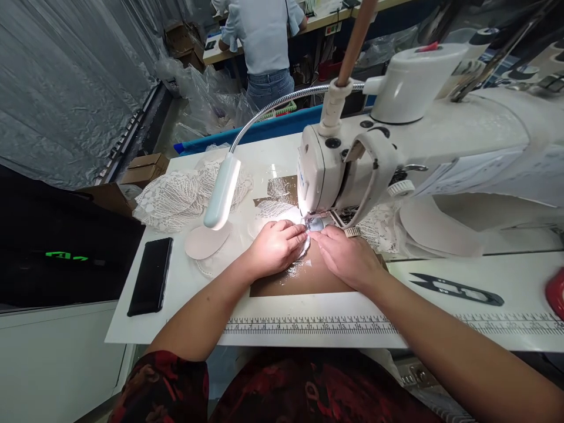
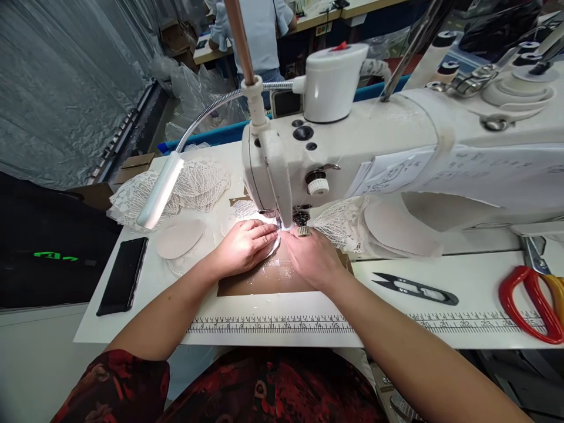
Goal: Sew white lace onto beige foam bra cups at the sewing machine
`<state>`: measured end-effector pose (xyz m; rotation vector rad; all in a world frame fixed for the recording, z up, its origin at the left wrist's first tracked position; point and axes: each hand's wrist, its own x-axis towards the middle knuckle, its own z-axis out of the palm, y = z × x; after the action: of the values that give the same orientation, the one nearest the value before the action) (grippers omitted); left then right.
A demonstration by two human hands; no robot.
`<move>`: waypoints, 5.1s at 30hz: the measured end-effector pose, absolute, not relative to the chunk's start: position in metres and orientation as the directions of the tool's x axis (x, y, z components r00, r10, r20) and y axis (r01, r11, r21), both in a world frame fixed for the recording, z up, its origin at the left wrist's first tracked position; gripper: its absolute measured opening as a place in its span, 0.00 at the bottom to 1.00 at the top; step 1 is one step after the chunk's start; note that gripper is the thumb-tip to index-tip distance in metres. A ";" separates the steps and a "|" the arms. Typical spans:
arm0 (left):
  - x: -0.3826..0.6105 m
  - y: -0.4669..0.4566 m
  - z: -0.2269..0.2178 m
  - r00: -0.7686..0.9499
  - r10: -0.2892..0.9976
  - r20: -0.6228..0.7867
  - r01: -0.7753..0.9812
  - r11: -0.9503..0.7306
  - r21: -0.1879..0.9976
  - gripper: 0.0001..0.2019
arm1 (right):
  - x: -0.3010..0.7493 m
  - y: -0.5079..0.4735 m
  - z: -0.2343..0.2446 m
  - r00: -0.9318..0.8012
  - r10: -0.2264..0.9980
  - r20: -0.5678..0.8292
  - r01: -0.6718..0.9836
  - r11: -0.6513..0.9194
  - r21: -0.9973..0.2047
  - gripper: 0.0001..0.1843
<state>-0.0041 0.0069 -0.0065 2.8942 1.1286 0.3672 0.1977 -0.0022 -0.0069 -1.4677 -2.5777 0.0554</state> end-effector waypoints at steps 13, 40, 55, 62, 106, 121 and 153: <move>-0.003 0.010 -0.005 0.657 0.726 0.203 0.715 -0.686 0.136 0.20 | 0.200 -0.002 -0.010 -0.501 0.848 0.173 0.843 0.523 -0.124 0.21; -0.006 0.004 -0.007 0.712 0.638 0.292 0.615 -0.768 0.179 0.15 | 0.207 -0.005 -0.014 -0.639 0.731 0.239 0.726 0.676 -0.124 0.17; -0.009 0.016 -0.011 0.628 0.720 0.295 0.695 -0.689 0.205 0.15 | 0.201 -0.003 -0.012 -0.562 0.806 0.185 0.797 0.588 -0.140 0.22; -0.011 0.022 -0.015 0.529 0.791 0.308 0.777 -0.597 0.198 0.16 | 0.203 -0.002 -0.012 -0.557 0.814 0.167 0.782 0.581 -0.226 0.22; -0.073 -0.132 0.009 -0.564 0.643 0.518 0.609 -0.100 0.787 0.12 | 0.205 0.000 -0.008 -0.577 0.802 0.152 0.750 0.594 -0.291 0.20; -0.007 -0.047 0.026 0.255 0.964 0.073 0.771 -0.248 0.586 0.21 | 0.217 0.000 -0.016 -0.456 0.843 0.285 0.655 0.535 -0.534 0.19; 0.023 -0.040 0.015 0.588 0.791 0.166 0.770 -0.611 0.183 0.13 | 0.213 -0.008 -0.008 -0.644 0.715 0.272 0.662 0.699 -0.271 0.12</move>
<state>0.0230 -0.0398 0.0152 2.7173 1.3393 0.3543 0.2130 -0.0077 -0.0083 -1.0765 -2.5517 0.2068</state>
